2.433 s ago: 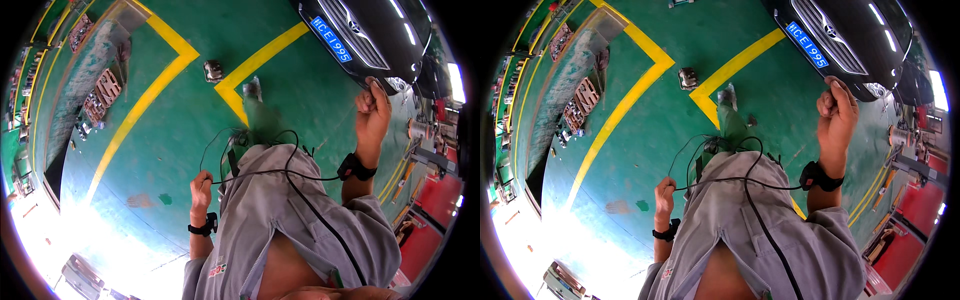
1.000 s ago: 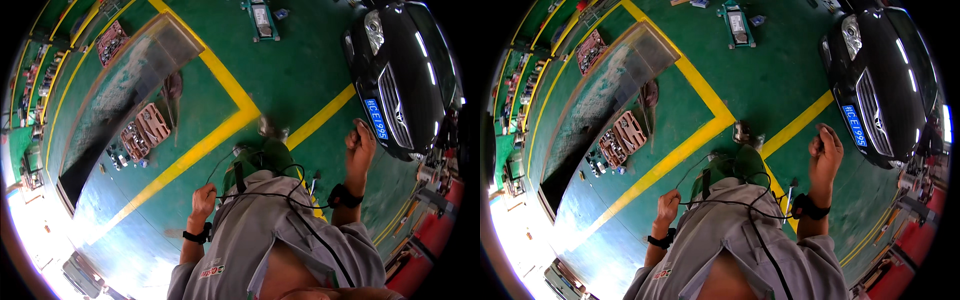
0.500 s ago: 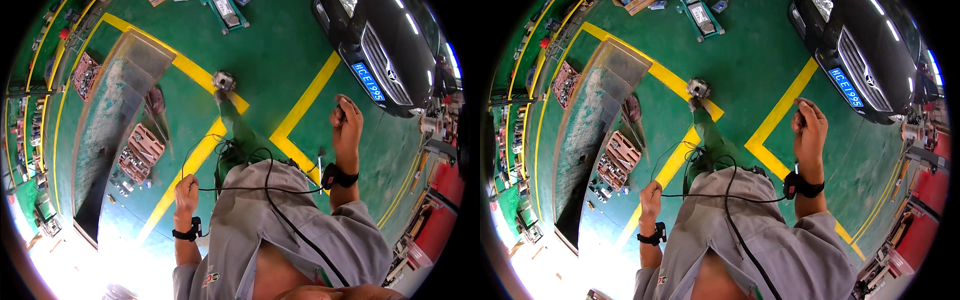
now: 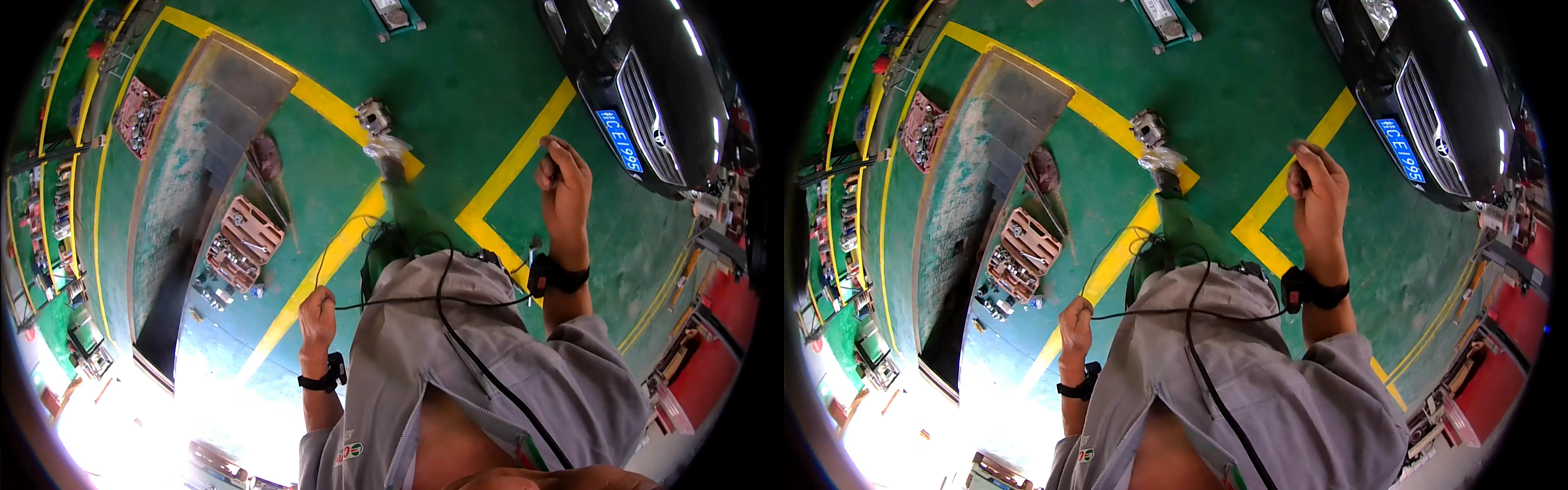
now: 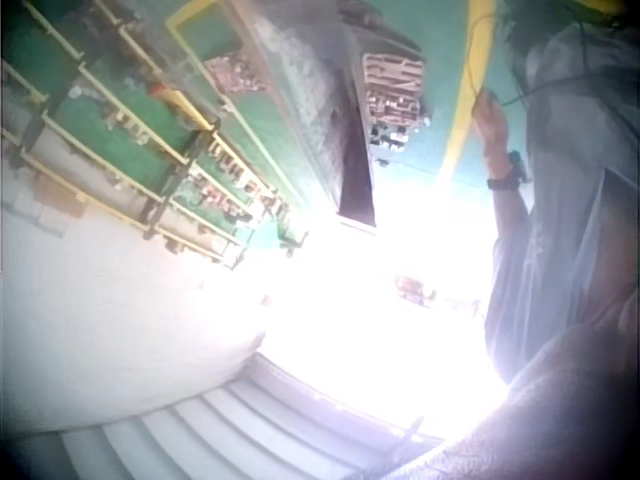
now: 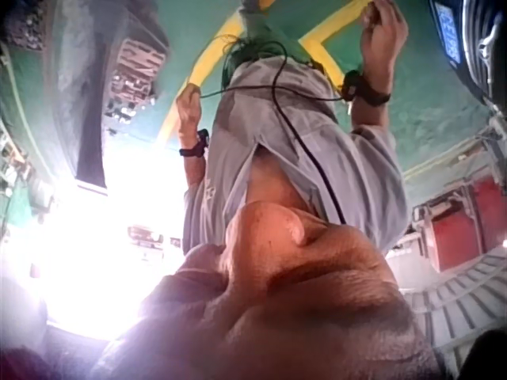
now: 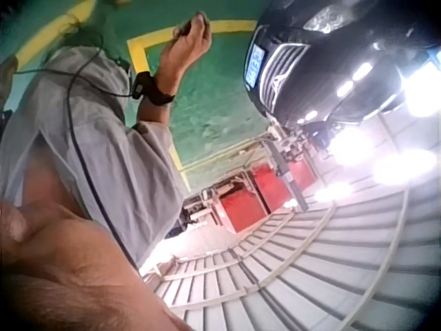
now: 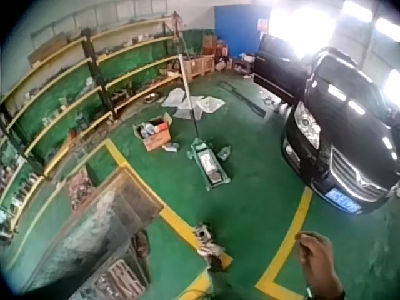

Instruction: The person uses a diagnostic tablet to interface with the vehicle, sits in the driver's seat to operate the gear shifter and steering wheel while observing the instrument cluster and central display, and then walks around the service bay.

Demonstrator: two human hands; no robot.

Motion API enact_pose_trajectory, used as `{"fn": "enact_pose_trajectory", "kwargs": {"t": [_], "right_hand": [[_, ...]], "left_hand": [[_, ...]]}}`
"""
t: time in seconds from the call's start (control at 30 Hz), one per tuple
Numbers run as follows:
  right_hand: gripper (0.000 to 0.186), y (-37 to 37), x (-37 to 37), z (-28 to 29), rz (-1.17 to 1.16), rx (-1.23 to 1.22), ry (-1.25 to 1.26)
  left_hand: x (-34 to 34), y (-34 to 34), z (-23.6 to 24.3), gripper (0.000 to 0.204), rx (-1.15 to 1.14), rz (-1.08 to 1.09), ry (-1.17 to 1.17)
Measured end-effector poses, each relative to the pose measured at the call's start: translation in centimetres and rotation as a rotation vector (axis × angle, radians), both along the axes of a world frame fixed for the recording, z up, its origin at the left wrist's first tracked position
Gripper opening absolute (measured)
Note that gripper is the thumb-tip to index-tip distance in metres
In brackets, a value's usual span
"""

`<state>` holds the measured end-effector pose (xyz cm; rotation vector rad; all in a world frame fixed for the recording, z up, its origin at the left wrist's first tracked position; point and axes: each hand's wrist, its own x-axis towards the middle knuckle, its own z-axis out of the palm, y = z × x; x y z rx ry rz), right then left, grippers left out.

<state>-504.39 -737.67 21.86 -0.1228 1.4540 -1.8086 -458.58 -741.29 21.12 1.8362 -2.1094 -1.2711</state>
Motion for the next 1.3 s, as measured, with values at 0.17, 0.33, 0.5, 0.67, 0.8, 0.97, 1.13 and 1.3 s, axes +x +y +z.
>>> {"fn": "enact_pose_trajectory", "kwargs": {"t": [0.17,0.33,0.5,0.67,0.8,0.97,1.13,1.3], "right_hand": [[0.021,-2.8,1.1,1.1,-0.023,-0.031,0.032],[0.019,-4.4,3.2,0.9,-0.027,0.034,0.078],[0.019,-7.6,7.1,0.2,-0.153,0.022,0.058],[0.019,-9.2,9.4,-1.5,-0.264,-0.025,0.026],[0.018,-10.4,9.9,-2.0,-0.421,-0.051,-0.019],[0.02,-8.0,12.7,-3.0,-0.67,-0.012,-0.064],[0.023,-7.0,13.7,0.1,-0.857,0.317,-0.087],[0.025,-8.5,14.3,-0.6,-1.006,0.195,-0.185]], "left_hand": [[-0.4,-3.9,1.0,0.014,-0.014,-0.021,0.0],[2.0,-8.2,-0.4,0.015,-0.059,-0.097,-0.001],[6.2,-16.2,-4.5,0.019,-0.035,-0.166,0.042],[5.1,-23.5,-4.8,0.017,-0.09,-0.326,0.045],[4.6,-29.5,-4.4,0.017,-0.121,-0.411,-0.001],[0.6,-36.9,-4.4,0.018,-0.083,-0.644,-0.023],[-8.7,-45.0,-3.2,0.017,0.101,-0.928,-0.057],[-15.0,-47.5,0.7,0.015,0.167,-1.0,-0.1]]}}
